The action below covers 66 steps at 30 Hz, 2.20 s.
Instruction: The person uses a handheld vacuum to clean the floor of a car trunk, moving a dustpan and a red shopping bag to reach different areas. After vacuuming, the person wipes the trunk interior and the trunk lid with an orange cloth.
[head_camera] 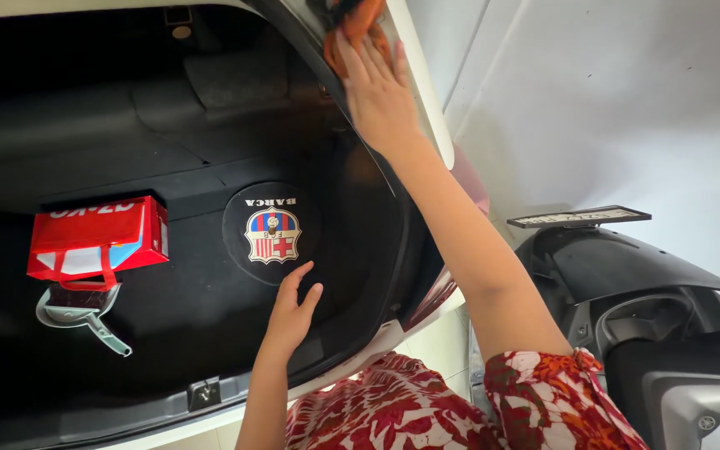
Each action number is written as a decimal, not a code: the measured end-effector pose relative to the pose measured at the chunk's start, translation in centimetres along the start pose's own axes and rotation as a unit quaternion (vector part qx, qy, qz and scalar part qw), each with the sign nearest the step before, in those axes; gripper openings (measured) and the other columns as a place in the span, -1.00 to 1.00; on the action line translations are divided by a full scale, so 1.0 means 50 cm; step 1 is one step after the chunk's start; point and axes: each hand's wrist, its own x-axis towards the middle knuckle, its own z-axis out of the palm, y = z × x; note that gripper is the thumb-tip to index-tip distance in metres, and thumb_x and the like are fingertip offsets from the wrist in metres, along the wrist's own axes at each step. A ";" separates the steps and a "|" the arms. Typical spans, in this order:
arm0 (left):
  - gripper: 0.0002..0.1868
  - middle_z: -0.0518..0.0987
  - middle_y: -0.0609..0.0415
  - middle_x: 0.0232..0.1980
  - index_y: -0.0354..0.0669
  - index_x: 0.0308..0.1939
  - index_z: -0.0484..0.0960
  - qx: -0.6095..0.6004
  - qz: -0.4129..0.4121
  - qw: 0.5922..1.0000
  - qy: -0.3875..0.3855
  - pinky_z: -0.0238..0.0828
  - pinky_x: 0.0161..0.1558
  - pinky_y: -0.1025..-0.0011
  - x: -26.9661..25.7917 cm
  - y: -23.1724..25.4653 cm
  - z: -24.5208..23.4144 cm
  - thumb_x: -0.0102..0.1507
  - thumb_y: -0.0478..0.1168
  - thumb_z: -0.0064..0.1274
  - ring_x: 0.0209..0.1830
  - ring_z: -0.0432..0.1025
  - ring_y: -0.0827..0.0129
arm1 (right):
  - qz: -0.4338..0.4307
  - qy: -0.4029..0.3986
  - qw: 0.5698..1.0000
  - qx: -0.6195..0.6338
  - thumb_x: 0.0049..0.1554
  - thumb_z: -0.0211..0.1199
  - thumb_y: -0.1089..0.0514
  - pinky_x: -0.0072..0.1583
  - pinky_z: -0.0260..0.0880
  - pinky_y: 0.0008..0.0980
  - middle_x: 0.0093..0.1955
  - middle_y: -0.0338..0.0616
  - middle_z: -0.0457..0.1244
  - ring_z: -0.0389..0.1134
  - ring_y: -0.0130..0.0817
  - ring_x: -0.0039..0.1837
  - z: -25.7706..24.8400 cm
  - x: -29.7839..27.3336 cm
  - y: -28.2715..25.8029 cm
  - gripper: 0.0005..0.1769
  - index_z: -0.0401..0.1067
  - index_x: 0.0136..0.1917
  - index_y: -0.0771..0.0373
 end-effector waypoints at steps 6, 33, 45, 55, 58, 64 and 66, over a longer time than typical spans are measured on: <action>-0.44 0.32 0.06 0.50 0.05 0.41 0.37 -0.003 -0.014 1.000 0.015 0.14 0.40 0.21 -0.027 -0.009 -0.012 0.33 -0.03 -0.01 0.51 0.21 0.21 | 0.046 -0.080 0.994 -0.066 0.16 0.08 0.34 0.58 -0.04 0.00 0.41 -0.02 0.26 0.21 -0.16 0.52 -0.077 -0.202 -0.021 -0.36 0.24 0.53 0.27; -0.43 0.36 0.06 0.50 0.02 0.41 0.38 -0.062 0.005 0.996 0.059 0.04 0.46 0.16 -0.051 -0.021 0.011 0.32 -0.02 0.00 0.54 0.19 0.24 | -0.024 0.113 0.982 0.149 0.25 0.24 0.31 0.39 0.29 -0.11 0.42 0.01 0.19 0.23 0.08 0.41 -0.015 0.105 -0.064 -0.58 0.44 0.37 0.22; -0.44 0.35 0.05 0.50 0.05 0.42 0.39 -0.082 -0.044 0.990 0.103 0.02 0.47 0.21 -0.077 -0.035 -0.084 0.32 -0.05 -0.01 0.53 0.18 0.26 | 0.023 0.057 0.981 0.186 0.33 0.05 0.25 0.55 0.06 -0.09 0.63 0.23 0.01 0.02 0.20 0.63 0.086 0.112 -0.074 -0.37 0.07 0.62 0.40; -0.44 0.36 0.05 0.48 0.01 0.41 0.39 -0.062 -0.006 0.992 0.111 0.04 0.46 0.20 -0.064 -0.058 -0.127 0.32 -0.04 0.01 0.52 0.20 0.26 | -0.108 0.120 0.950 0.267 0.40 0.13 0.23 0.51 0.12 -0.01 0.44 0.05 0.27 0.24 0.16 0.48 0.044 0.260 -0.085 -0.62 0.32 0.46 0.28; -0.44 0.36 0.06 0.49 0.01 0.40 0.39 -0.063 -0.013 0.992 0.109 0.03 0.46 0.20 -0.073 -0.056 -0.134 0.32 -0.04 0.00 0.53 0.18 0.26 | -0.063 0.071 0.946 0.311 0.45 0.07 0.16 0.41 0.27 -0.09 0.32 -0.01 0.35 0.35 0.12 0.38 0.054 0.272 -0.074 -0.74 0.43 0.33 0.25; -0.44 0.39 0.06 0.47 0.02 0.41 0.40 -0.080 -0.024 0.990 0.117 0.05 0.46 0.20 -0.081 -0.059 -0.154 0.32 -0.05 0.00 0.53 0.21 0.26 | 0.072 0.055 0.988 0.123 0.44 0.06 0.05 0.12 0.36 -0.06 0.08 0.13 0.36 0.38 0.16 0.13 0.058 0.263 -0.033 -0.70 0.48 0.08 0.31; -0.44 0.39 0.07 0.47 0.02 0.41 0.40 -0.082 -0.019 0.990 0.115 0.06 0.45 0.20 -0.083 -0.060 -0.157 0.31 -0.05 0.01 0.53 0.21 0.25 | 0.098 0.081 0.979 0.158 0.45 0.05 0.05 0.13 0.36 -0.09 0.05 0.10 0.35 0.40 0.10 0.10 0.057 0.273 -0.049 -0.70 0.46 0.05 0.29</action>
